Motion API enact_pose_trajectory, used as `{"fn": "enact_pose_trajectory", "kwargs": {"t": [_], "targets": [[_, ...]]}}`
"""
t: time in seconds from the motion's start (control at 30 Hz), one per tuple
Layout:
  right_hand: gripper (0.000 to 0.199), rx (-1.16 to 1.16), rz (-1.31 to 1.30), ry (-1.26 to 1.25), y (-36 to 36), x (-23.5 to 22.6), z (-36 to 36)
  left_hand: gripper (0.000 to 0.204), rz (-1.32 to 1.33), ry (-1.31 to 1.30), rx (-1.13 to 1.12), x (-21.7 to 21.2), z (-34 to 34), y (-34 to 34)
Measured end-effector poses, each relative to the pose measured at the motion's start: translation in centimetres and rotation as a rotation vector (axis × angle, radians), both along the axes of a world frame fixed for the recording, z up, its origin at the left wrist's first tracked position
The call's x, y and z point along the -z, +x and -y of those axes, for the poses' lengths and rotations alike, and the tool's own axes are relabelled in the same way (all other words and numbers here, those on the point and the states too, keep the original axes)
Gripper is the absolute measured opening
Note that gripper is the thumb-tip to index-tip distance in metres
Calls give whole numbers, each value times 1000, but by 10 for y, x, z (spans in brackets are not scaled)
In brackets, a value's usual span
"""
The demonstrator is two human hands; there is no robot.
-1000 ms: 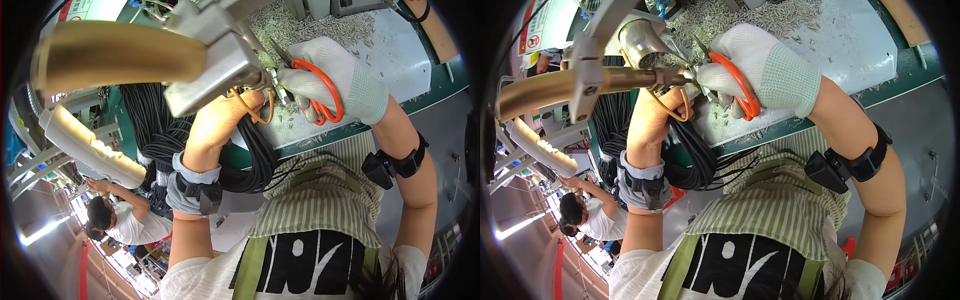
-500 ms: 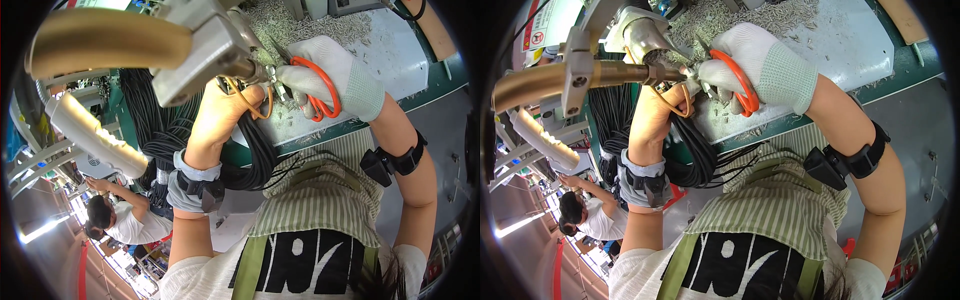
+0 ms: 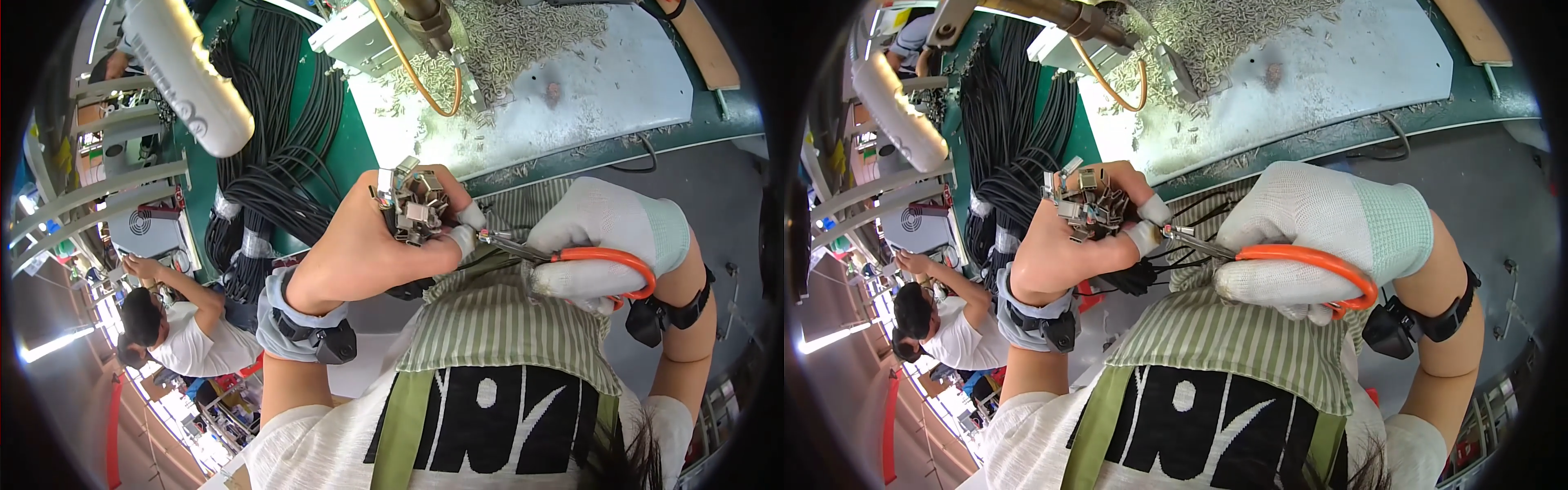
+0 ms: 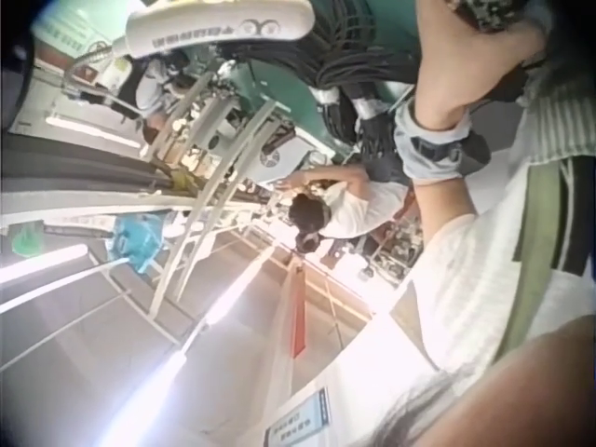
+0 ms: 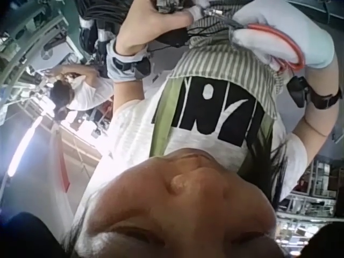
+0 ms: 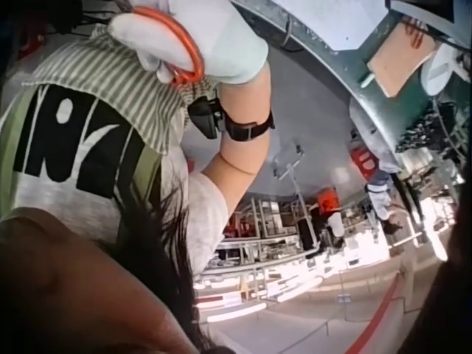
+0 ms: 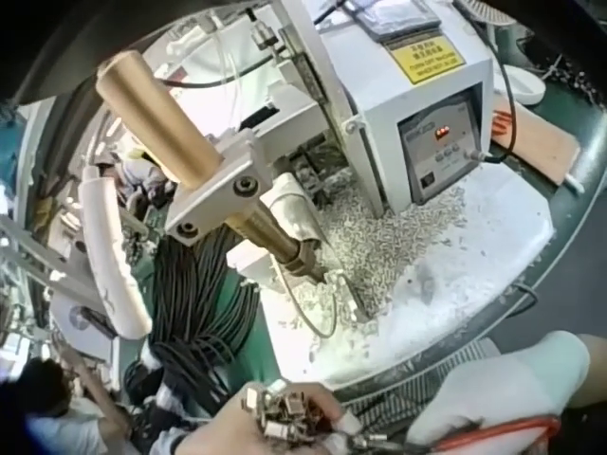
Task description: Manually trimming small electronic components using scissors at an assembly station.
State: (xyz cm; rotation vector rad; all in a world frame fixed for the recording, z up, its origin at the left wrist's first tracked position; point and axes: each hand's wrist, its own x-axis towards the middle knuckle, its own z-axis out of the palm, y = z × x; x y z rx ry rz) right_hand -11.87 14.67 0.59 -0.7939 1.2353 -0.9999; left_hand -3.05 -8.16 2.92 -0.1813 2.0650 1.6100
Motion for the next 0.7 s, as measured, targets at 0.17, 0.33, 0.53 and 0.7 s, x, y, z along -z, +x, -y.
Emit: {"fn": "enact_pose_trajectory", "kwargs": {"t": [0.17,0.33,0.53,0.7], "targets": [[41,-7,58,-3,12,1,-3,17,15,-14,37,-6,-4,9],[39,1,-51,-56,20,2,-4,16,53,-33,48,-10,-8,12],[28,215,-188,-101,31,-6,-14,15,28,-50,35,-11,-6,13],[23,519,6,125,50,-14,0,14,28,-16,73,-5,-7,13]]}}
